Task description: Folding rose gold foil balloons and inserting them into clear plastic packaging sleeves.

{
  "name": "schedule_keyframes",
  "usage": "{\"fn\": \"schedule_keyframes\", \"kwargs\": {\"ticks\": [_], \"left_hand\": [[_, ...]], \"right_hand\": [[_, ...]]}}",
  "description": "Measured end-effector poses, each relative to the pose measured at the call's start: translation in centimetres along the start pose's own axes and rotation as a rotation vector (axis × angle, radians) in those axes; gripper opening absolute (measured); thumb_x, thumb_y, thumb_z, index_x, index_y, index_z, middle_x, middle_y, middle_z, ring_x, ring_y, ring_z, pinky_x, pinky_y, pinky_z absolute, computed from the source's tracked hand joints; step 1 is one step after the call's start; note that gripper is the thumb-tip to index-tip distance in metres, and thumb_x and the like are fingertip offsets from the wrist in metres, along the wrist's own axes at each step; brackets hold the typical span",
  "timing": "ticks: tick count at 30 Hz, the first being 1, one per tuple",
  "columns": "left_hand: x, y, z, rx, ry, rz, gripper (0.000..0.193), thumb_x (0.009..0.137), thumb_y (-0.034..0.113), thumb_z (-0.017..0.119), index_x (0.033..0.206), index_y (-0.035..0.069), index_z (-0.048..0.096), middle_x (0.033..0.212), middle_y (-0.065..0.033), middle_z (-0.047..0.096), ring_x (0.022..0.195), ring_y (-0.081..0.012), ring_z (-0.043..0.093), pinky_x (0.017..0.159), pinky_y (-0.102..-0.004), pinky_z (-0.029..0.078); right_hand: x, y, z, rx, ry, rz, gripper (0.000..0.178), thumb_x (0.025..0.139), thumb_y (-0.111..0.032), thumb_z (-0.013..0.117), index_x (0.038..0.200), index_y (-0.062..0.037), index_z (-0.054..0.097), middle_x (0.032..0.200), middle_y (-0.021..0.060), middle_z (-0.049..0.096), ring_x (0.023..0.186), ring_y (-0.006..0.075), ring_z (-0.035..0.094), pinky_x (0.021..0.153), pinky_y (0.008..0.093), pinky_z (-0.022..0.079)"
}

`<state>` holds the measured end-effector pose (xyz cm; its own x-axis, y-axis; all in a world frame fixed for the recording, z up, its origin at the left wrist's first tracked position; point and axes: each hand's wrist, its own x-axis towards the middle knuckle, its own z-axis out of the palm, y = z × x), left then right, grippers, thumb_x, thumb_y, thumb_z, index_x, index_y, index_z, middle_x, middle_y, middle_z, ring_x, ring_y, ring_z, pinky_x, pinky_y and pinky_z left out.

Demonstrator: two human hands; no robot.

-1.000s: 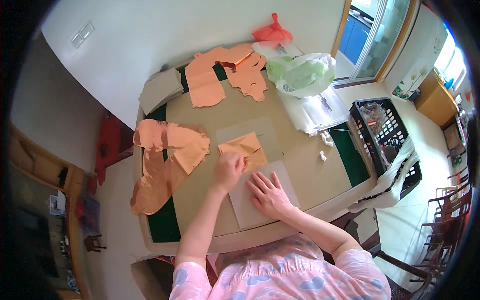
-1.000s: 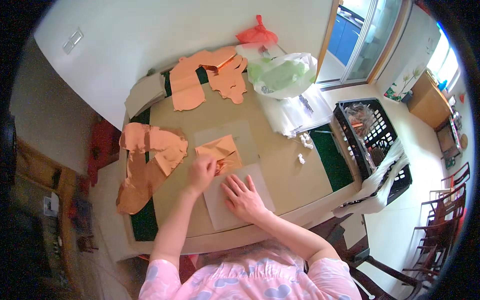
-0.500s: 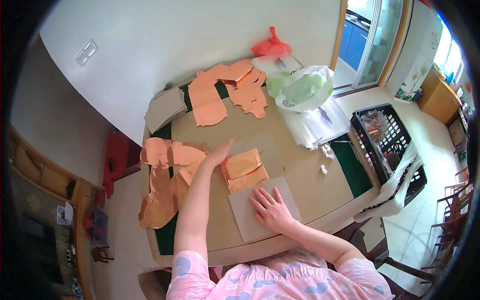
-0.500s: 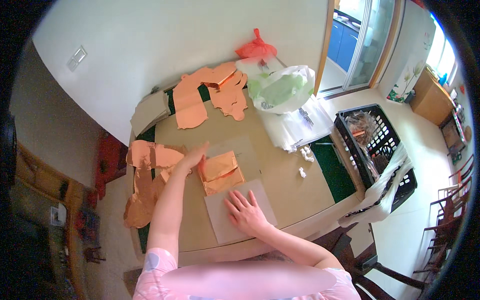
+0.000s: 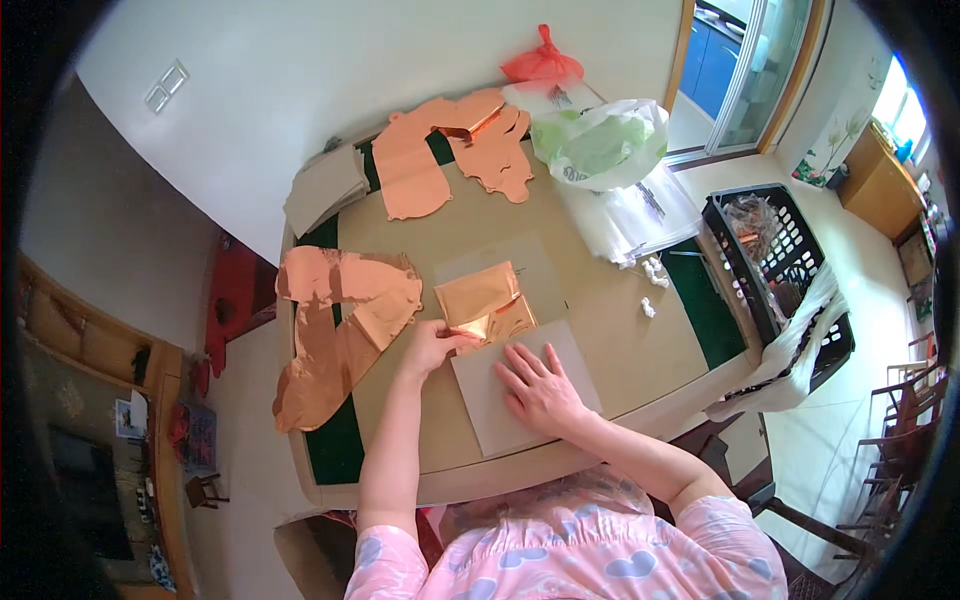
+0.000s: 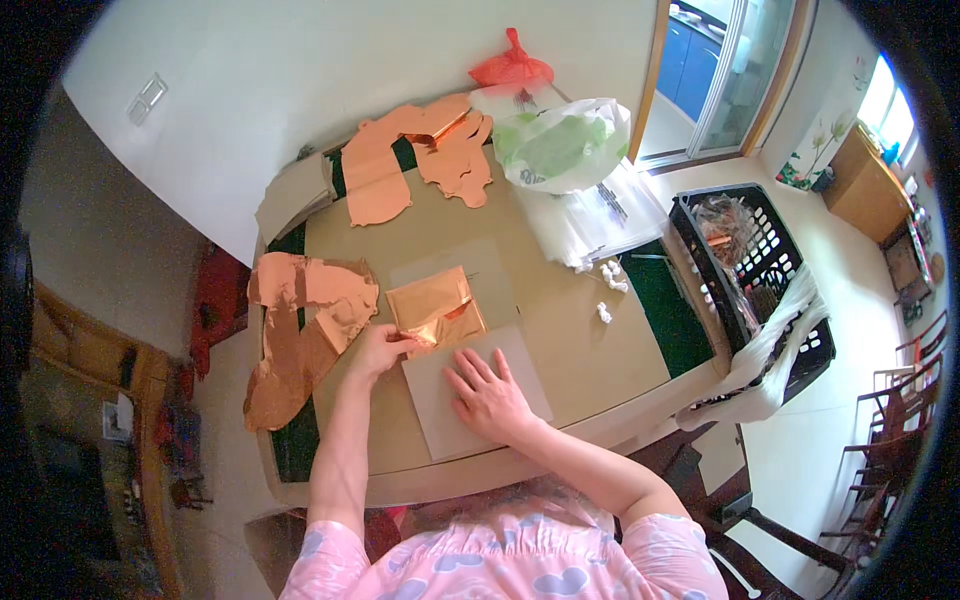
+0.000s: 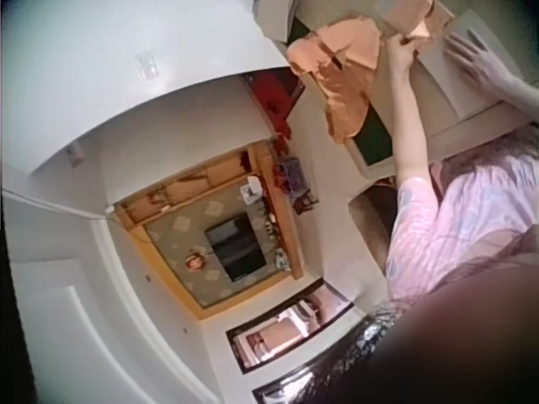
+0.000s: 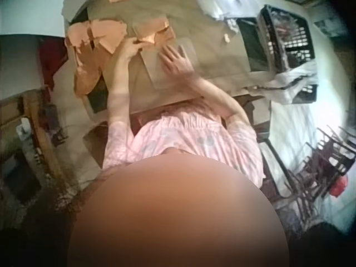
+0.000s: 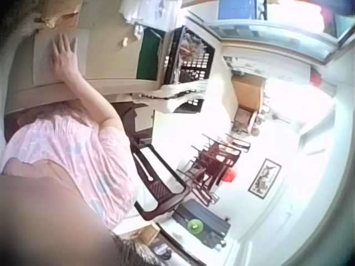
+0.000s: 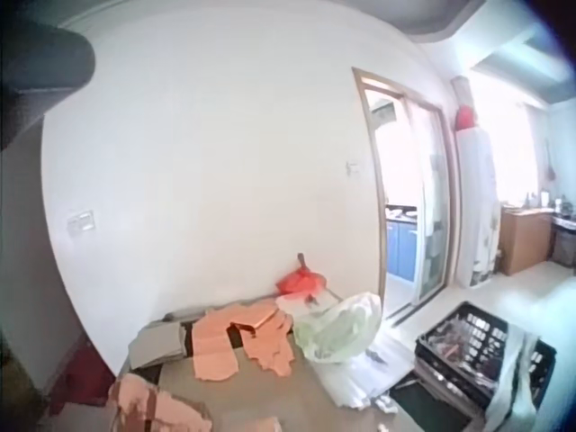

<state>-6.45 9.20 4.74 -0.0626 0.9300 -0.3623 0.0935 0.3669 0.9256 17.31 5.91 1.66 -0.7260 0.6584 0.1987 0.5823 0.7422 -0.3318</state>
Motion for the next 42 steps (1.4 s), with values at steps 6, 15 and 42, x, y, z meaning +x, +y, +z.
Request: {"fn": "schedule_keyframes", "kwargs": {"ticks": [6, 15, 42], "left_hand": [[0.1, -1.6, -0.9, 0.119, 0.053, 0.033, 0.017, 0.080, 0.003, 0.071, 0.096, -0.002, 0.069, 0.088, -0.0061, 0.070, 0.078, -0.0111, 0.063, 0.072, -0.0245, 0.049], [-3.7, -3.8, 1.1, 0.810, 0.338, 0.513, 0.009, 0.076, 0.005, 0.068, 0.085, 0.006, 0.066, 0.079, -0.0088, 0.066, 0.071, -0.0277, 0.066, 0.059, -0.0331, 0.051], [-5.8, -5.8, 3.1, 0.975, 0.410, 0.815, 0.016, 0.082, 0.009, 0.058, 0.097, 0.013, 0.065, 0.105, 0.0006, 0.066, 0.072, -0.0228, 0.068, 0.061, -0.0335, 0.055]], "right_hand": [[-0.1, -0.3, 0.1, 0.010, 0.002, -0.021, 0.051, 0.093, -0.031, 0.047, 0.138, -0.0081, 0.043, 0.147, 0.0150, 0.038, 0.140, 0.0278, 0.030, 0.113, 0.0588, 0.018], [0.1, -0.2, 0.1, -0.006, 0.039, -0.016, 0.052, 0.092, -0.033, 0.049, 0.139, -0.0110, 0.044, 0.143, 0.0134, 0.043, 0.137, 0.0275, 0.035, 0.112, 0.0583, 0.021], [6.1, 3.0, -10.9, 0.719, 0.216, 0.085, 0.026, 0.077, 0.013, 0.042, 0.088, 0.0004, 0.062, 0.086, 0.0137, 0.067, 0.084, 0.0244, 0.067, 0.074, 0.0296, 0.051]]}}
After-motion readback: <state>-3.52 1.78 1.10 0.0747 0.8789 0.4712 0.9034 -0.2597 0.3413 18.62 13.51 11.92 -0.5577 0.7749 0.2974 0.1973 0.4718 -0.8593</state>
